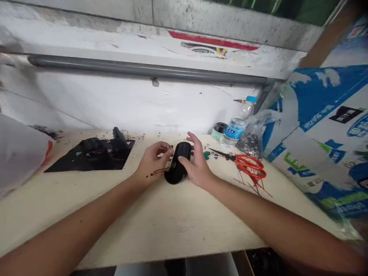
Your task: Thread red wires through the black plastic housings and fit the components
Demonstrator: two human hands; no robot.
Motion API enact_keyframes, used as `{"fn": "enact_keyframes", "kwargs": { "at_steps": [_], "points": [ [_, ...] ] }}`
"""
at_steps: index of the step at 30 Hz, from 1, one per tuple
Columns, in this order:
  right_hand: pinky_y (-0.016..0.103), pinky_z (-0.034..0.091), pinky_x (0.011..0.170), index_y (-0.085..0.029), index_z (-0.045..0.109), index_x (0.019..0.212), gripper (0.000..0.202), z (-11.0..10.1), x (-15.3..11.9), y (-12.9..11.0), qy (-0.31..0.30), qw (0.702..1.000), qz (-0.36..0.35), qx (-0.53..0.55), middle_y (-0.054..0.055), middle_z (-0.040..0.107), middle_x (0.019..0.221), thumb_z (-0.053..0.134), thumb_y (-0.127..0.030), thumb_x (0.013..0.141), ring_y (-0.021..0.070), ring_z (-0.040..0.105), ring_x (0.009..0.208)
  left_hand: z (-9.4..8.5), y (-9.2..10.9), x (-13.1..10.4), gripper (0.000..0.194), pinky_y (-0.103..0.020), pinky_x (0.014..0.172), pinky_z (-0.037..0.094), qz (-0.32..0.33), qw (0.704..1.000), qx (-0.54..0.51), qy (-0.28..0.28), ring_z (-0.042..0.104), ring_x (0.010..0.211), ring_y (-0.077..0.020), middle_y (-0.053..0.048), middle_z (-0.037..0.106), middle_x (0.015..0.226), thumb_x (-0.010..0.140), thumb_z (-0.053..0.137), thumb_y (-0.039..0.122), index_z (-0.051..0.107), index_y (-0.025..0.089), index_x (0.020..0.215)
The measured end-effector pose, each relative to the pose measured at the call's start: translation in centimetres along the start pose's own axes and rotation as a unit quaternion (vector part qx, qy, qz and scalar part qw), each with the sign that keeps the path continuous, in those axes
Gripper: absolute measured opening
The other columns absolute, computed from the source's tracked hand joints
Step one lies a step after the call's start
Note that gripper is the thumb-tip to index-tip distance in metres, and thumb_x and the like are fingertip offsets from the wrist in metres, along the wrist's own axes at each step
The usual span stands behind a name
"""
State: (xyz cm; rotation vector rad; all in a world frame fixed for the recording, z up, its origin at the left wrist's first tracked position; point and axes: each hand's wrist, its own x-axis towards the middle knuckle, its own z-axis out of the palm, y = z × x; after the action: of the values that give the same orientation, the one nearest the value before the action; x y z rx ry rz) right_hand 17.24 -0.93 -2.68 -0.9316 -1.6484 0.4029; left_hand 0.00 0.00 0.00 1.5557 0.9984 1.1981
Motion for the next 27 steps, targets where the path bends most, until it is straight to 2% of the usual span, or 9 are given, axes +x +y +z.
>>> {"fn": "enact_keyframes", "kwargs": {
  "at_steps": [3, 6, 8, 11, 17, 21, 24, 27],
  "points": [
    [0.048, 0.036, 0.115, -0.028, 0.056, 0.133, 0.042, -0.10, 0.54, -0.47, 0.000, 0.998, -0.051, -0.029, 0.007, 0.056, 0.135, 0.058, -0.020, 0.092, 0.0230, 0.046, 0.132, 0.16, -0.06, -0.07, 0.032, -0.027, 0.057, 0.049, -0.007, 1.000, 0.001, -0.016, 0.057, 0.069, -0.0152, -0.002, 0.058, 0.083, 0.084, 0.068, 0.046, 0.057, 0.017, 0.089],
    [0.044, 0.041, 0.111, -0.029, 0.065, 0.124, 0.031, 0.04, 0.75, -0.38, -0.012, 0.998, -0.065, -0.006, 0.005, 0.066, 0.126, 0.056, -0.020, 0.095, 0.0212, 0.055, 0.124, 0.19, -0.09, -0.01, 0.027, -0.027, 0.063, 0.047, 0.031, 0.999, 0.031, -0.020, 0.055, 0.069, -0.0142, -0.001, 0.057, 0.078, 0.085, 0.067, 0.041, 0.059, 0.016, 0.085],
    [0.040, 0.047, 0.105, -0.028, 0.068, 0.122, 0.031, 0.22, 0.73, -0.11, -0.022, 0.997, -0.059, 0.036, 0.004, 0.069, 0.122, 0.055, -0.018, 0.095, 0.0197, 0.061, 0.117, 0.15, -0.10, 0.07, 0.025, -0.028, 0.067, 0.046, 0.055, 0.997, 0.049, -0.028, 0.055, 0.074, -0.0153, -0.003, 0.059, 0.078, 0.086, 0.066, 0.039, 0.061, 0.014, 0.083],
    [0.036, 0.052, 0.098, -0.028, 0.070, 0.119, 0.031, 0.40, 0.69, 0.21, -0.034, 0.995, -0.057, 0.071, 0.004, 0.072, 0.116, 0.058, -0.015, 0.093, 0.0185, 0.066, 0.109, 0.07, -0.12, 0.11, 0.025, -0.029, 0.066, 0.046, 0.054, 0.996, 0.044, -0.051, 0.055, 0.073, -0.0155, -0.003, 0.060, 0.078, 0.086, 0.065, 0.038, 0.062, 0.014, 0.084],
    [0.033, 0.055, 0.085, -0.024, 0.073, 0.105, 0.020, 0.39, 0.73, 0.21, -0.027, 0.995, -0.060, 0.073, 0.004, 0.072, 0.100, 0.063, -0.015, 0.089, 0.0174, 0.066, 0.093, 0.10, -0.20, 0.03, 0.025, -0.026, 0.058, 0.044, 0.021, 0.997, 0.040, -0.055, 0.052, 0.061, -0.0123, 0.000, 0.058, 0.072, 0.086, 0.064, 0.040, 0.062, 0.014, 0.085],
    [0.031, 0.055, 0.080, -0.023, 0.072, 0.103, 0.019, 0.39, 0.68, 0.32, -0.018, 0.997, -0.042, 0.069, 0.004, 0.070, 0.096, 0.064, -0.015, 0.088, 0.0155, 0.065, 0.085, 0.13, -0.49, 0.17, 0.025, -0.026, 0.056, 0.045, 0.020, 0.998, 0.030, -0.053, 0.054, 0.061, -0.0128, -0.001, 0.060, 0.075, 0.085, 0.066, 0.040, 0.062, 0.015, 0.090],
    [0.030, 0.054, 0.079, -0.022, 0.072, 0.102, 0.019, 0.33, 0.67, 0.33, -0.021, 0.997, -0.040, 0.056, 0.003, 0.069, 0.095, 0.064, -0.014, 0.087, 0.0153, 0.064, 0.084, 0.10, -0.45, 0.19, 0.026, -0.026, 0.054, 0.046, 0.012, 0.998, 0.035, -0.058, 0.054, 0.059, -0.0124, -0.001, 0.059, 0.076, 0.086, 0.065, 0.041, 0.062, 0.015, 0.086],
    [0.030, 0.054, 0.077, -0.022, 0.072, 0.100, 0.018, 0.29, 0.67, 0.28, -0.020, 0.997, -0.044, 0.056, 0.003, 0.067, 0.092, 0.065, -0.014, 0.086, 0.0150, 0.063, 0.082, 0.05, -0.14, 0.08, 0.025, -0.028, 0.064, 0.050, 0.032, 0.997, 0.051, -0.046, 0.059, 0.069, -0.0148, -0.004, 0.064, 0.083, 0.086, 0.064, 0.040, 0.064, 0.015, 0.086]
  ]
}}
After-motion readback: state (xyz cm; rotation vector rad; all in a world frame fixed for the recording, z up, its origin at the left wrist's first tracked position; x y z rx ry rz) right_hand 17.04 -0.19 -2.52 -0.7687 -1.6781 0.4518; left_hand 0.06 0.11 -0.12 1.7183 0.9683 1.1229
